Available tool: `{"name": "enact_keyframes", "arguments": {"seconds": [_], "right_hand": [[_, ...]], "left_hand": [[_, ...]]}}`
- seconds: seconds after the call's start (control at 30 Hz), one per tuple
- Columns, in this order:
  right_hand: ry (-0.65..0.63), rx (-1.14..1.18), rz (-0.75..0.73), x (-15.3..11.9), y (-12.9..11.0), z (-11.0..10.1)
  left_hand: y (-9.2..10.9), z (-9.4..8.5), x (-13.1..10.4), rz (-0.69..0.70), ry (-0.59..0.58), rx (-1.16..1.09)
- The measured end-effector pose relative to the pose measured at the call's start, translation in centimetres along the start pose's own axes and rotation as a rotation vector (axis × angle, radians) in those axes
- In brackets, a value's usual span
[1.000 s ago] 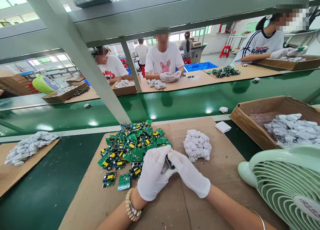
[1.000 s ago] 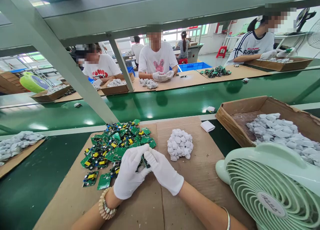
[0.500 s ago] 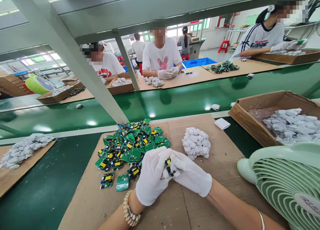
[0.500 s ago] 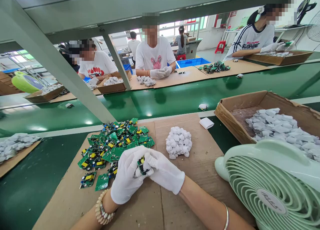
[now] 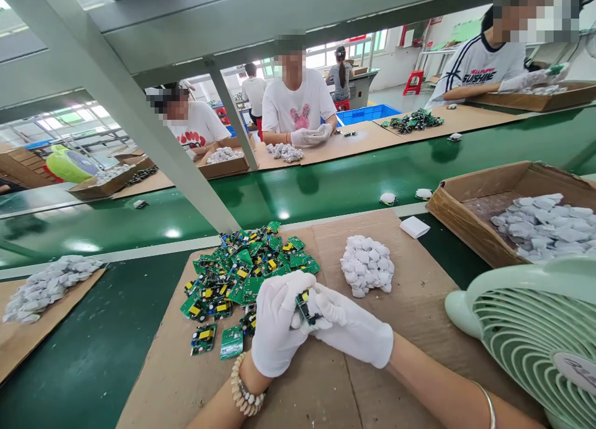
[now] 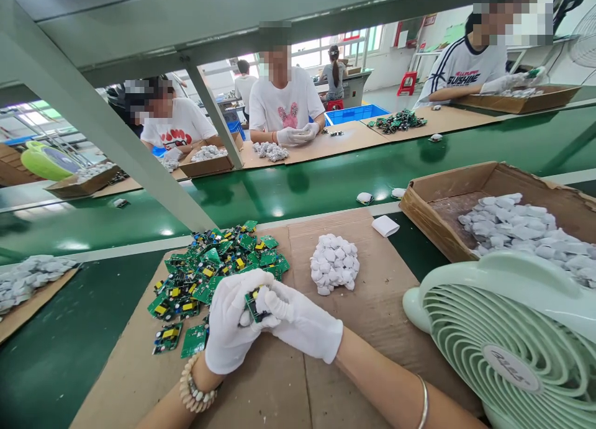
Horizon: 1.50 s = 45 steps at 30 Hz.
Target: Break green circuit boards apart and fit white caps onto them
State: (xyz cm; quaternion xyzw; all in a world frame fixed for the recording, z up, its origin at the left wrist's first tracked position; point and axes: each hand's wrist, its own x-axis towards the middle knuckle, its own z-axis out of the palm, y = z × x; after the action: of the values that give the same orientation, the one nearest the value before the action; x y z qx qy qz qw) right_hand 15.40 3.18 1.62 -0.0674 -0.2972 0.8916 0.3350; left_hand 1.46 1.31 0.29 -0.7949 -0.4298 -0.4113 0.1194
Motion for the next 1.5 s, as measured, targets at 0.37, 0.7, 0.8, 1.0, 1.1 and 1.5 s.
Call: {"name": "enact_keyframes", "arguments": {"seconds": [0.37,0.7,0.8,1.0,1.1,1.5], "right_hand": [[0.105,-0.151,-0.038,0.1,0.1,-1.1],[0.31,-0.707,-0.163,0.3,-0.2,-1.9],[0.332,-0.737,-0.087,0.3,-0.5,-1.9],[0.258,-0.784,-0.112,0.4,-0.9,-1.7],[0.29,-0.8,-0.085,0.4,-1.0,-1.6],[0.258,-0.304,-0.057,-0.1,0.1,0.0]], "left_hand": [[0.4,0.5,0.3,0.017,-0.04,0.081],[0.4,0.5,0.7,0.01,-0.053,0.196],[0.4,0.4,0.7,-0.008,-0.058,0.204],[0.4,0.3,0.7,-0.026,-0.052,0.171],[0.5,0.3,0.8,-0.018,-0.036,0.157],[0.8,-0.1,0.0,-0.004,0.033,0.05]]}}
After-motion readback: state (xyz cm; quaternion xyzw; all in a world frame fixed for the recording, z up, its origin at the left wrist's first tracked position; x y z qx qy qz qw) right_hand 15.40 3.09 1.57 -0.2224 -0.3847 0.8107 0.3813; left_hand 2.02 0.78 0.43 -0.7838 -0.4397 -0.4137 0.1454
